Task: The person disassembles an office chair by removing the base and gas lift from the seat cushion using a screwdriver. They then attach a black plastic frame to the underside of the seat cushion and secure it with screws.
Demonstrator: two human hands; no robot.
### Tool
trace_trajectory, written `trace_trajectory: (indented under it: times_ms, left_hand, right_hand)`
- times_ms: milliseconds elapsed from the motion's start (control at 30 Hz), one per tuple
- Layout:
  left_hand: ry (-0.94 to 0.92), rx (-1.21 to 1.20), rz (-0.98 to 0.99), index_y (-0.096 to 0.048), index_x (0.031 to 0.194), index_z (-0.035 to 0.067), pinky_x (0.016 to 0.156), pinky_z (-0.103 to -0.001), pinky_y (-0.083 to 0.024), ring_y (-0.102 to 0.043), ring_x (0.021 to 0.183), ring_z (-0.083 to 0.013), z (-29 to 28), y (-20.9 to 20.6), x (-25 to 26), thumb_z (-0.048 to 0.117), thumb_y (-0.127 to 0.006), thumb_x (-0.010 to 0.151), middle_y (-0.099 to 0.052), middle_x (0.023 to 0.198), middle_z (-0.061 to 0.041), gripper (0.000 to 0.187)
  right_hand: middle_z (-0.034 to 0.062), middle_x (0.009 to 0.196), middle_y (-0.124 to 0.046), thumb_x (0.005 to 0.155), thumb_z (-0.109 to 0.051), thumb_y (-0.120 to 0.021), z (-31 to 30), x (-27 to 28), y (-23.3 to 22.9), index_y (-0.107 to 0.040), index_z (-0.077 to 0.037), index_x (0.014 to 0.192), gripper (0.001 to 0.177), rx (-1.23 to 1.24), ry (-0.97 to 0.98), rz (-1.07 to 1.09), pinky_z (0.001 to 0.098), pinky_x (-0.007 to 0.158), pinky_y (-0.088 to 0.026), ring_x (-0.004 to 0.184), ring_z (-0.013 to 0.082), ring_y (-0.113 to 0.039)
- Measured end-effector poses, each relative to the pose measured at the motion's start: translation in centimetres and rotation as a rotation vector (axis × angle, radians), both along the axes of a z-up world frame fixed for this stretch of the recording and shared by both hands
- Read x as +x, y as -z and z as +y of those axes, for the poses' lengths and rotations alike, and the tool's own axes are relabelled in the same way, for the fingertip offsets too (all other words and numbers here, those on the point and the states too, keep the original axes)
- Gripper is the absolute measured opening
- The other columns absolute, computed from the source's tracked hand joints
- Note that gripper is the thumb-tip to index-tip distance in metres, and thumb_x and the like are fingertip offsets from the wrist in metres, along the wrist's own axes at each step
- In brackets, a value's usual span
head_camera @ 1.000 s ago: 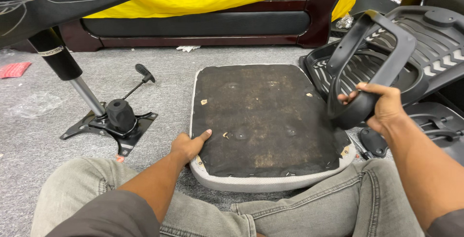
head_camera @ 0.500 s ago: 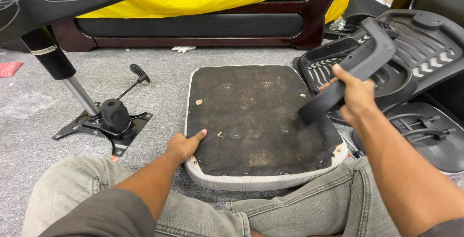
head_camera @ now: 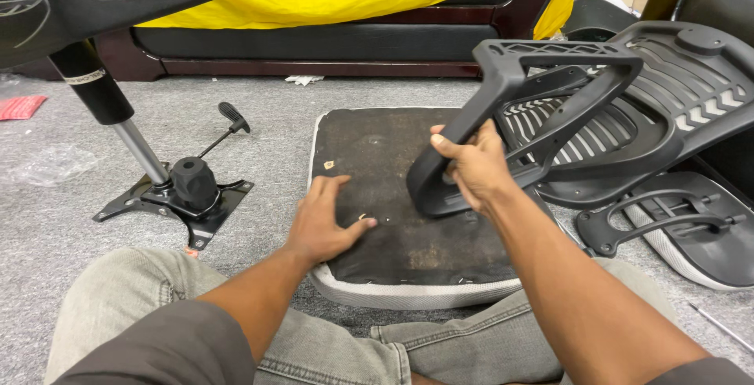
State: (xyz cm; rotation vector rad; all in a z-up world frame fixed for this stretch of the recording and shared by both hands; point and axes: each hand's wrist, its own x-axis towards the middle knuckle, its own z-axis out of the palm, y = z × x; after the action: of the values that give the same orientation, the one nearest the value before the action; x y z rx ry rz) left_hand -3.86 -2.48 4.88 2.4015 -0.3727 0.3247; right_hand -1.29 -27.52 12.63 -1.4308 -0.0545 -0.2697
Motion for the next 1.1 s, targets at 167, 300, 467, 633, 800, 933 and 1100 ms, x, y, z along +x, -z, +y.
trace_trajectory:
  times_ms: [167,300,467,633,800,933,1100]
  left_hand:
    - [0.142,-0.185,-0.225,-0.038,0.147,0.000,0.101,-0.047,-0.046,-0.056,0.123,-0.0385,-3.2,-0.4,0.5,0.045,-0.086,0.075,-0.052,0.131,-0.022,0.098]
    - [-0.017,-0.429,-0.297,-0.055,0.134,0.005,0.092,-0.043,-0.055,-0.069,0.108,-0.0364,-4.6,0.1,1.8,0.032,-0.079,0.085,-0.068,0.118,-0.019,0.061]
    - [-0.138,-0.442,-0.317,-0.062,0.125,0.001,0.085,-0.044,-0.056,-0.073,0.099,-0.0379,-2.5,1.1,3.5,0.019,-0.077,0.086,-0.074,0.107,-0.022,0.045]
    - [-0.189,-0.395,-0.234,-0.064,0.126,0.002,0.087,-0.043,-0.055,-0.073,0.099,-0.0368,0.0,0.7,5.1,0.016,-0.076,0.088,-0.075,0.105,-0.023,0.042]
    - [-0.208,-0.445,-0.088,-0.061,0.126,0.002,0.087,-0.041,-0.056,-0.075,0.098,-0.0304,1.4,0.1,4.8,0.013,-0.075,0.087,-0.075,0.106,-0.019,0.044]
    - [-0.186,-0.404,-0.073,-0.058,0.126,0.003,0.086,-0.041,-0.055,-0.073,0.099,-0.0294,1.8,-0.7,4.1,0.012,-0.076,0.087,-0.073,0.108,-0.017,0.044]
    - [-0.190,-0.424,-0.010,-0.059,0.126,0.005,0.085,-0.040,-0.054,-0.072,0.098,-0.0269,1.8,-1.3,3.8,0.011,-0.075,0.088,-0.074,0.107,-0.015,0.042]
  right_hand:
    - [0.0029,0.113,-0.070,0.081,-0.011,-0.078,4.1,0.2,0.9,-0.044,-0.010,0.128,0.058,0.006,-0.060,-0.120,0.0315,0.072,-0.056,0.093,0.0128,-0.069]
    - [0.0105,0.102,-0.071,0.092,-0.025,-0.078,5.2,0.8,1.0,-0.057,-0.004,0.125,0.045,-0.273,-0.066,-0.183,0.0318,0.084,-0.054,0.091,0.0148,-0.065]
    - [0.0013,0.104,-0.074,0.090,-0.032,-0.074,1.9,1.0,0.6,-0.058,-0.007,0.125,0.045,-0.467,-0.144,-0.105,0.0283,0.085,-0.056,0.097,0.0108,-0.071]
    - [0.0043,0.095,-0.075,0.088,-0.017,-0.076,-4.0,-0.3,1.7,-0.073,-0.002,0.109,0.025,-0.505,0.187,-0.130,0.0281,0.078,-0.055,0.087,0.0112,-0.070]
    - [0.0040,0.103,-0.068,0.080,-0.010,-0.081,-9.2,-1.0,1.9,-0.064,-0.006,0.114,0.038,-0.442,0.677,-0.157,0.0309,0.071,-0.053,0.079,0.0111,-0.062]
    - [0.0148,0.127,-0.050,0.077,-0.013,-0.089,-11.7,-0.9,1.3,-0.047,-0.008,0.130,0.068,-0.421,0.821,-0.036,0.0344,0.084,-0.053,0.103,0.0216,-0.057]
    - [0.0179,0.140,-0.039,0.079,-0.016,-0.090,-14.2,0.5,1.8,-0.036,-0.012,0.139,0.081,-0.348,0.809,0.011,0.0362,0.096,-0.050,0.119,0.0264,-0.052]
